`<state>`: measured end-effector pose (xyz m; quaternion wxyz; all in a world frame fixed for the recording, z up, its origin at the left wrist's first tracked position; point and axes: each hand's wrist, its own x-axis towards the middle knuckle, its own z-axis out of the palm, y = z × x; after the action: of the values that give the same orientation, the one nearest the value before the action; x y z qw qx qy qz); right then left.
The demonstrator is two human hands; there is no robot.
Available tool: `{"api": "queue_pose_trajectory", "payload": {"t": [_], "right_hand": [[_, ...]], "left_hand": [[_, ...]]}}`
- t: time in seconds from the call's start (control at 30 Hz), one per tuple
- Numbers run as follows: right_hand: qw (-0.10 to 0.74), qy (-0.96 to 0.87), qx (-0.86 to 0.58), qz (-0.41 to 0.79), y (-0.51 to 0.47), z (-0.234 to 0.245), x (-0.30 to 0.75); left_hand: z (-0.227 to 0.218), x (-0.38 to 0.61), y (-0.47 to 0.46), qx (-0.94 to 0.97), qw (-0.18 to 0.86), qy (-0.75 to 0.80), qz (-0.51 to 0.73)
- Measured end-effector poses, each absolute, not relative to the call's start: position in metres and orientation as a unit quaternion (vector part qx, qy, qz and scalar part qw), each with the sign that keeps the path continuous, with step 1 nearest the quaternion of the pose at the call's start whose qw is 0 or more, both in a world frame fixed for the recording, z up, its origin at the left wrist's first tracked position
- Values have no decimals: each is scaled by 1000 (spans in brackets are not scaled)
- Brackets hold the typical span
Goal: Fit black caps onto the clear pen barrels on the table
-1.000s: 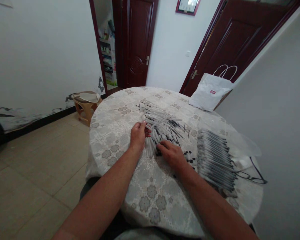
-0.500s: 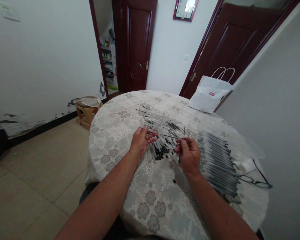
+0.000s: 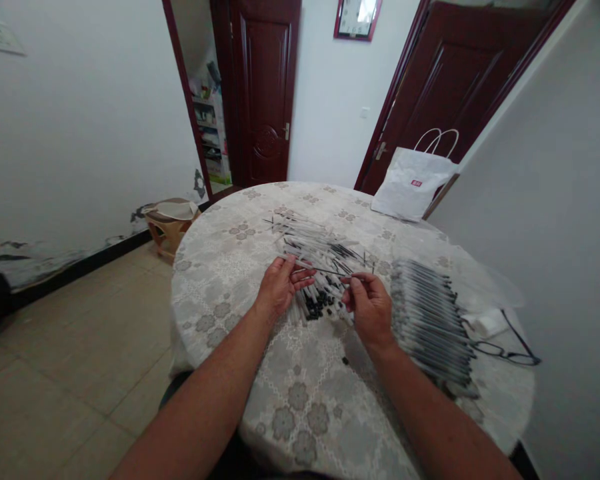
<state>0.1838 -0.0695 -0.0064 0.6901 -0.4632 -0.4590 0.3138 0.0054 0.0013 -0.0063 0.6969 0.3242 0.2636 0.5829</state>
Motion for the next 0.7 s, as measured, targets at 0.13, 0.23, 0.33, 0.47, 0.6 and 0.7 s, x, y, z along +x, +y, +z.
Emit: {"api": "queue_pose_trajectory", "payload": {"t": [0.13, 0.23, 0.33, 0.47, 0.6, 0.7], "right_hand": [[655, -493, -478, 315, -72, -12, 184], [634, -517, -467, 335, -73, -17, 185], [595, -541, -472, 362, -72, -19, 187], [547, -531, -447, 467, -68, -22, 192], [526, -513, -403, 545, -65, -25, 197], [513, -516, -406, 552, -65, -24, 198]], "left_hand": [[-5, 6, -1, 336, 714, 258, 558], [-5, 5, -4, 349, 730, 251, 531], [-5, 3, -6, 371, 765, 238, 469], [-5, 0, -9, 393, 787, 236, 412], [-3, -3, -12, 404, 796, 236, 384], [-3, -3, -13, 397, 809, 226, 370]]}}
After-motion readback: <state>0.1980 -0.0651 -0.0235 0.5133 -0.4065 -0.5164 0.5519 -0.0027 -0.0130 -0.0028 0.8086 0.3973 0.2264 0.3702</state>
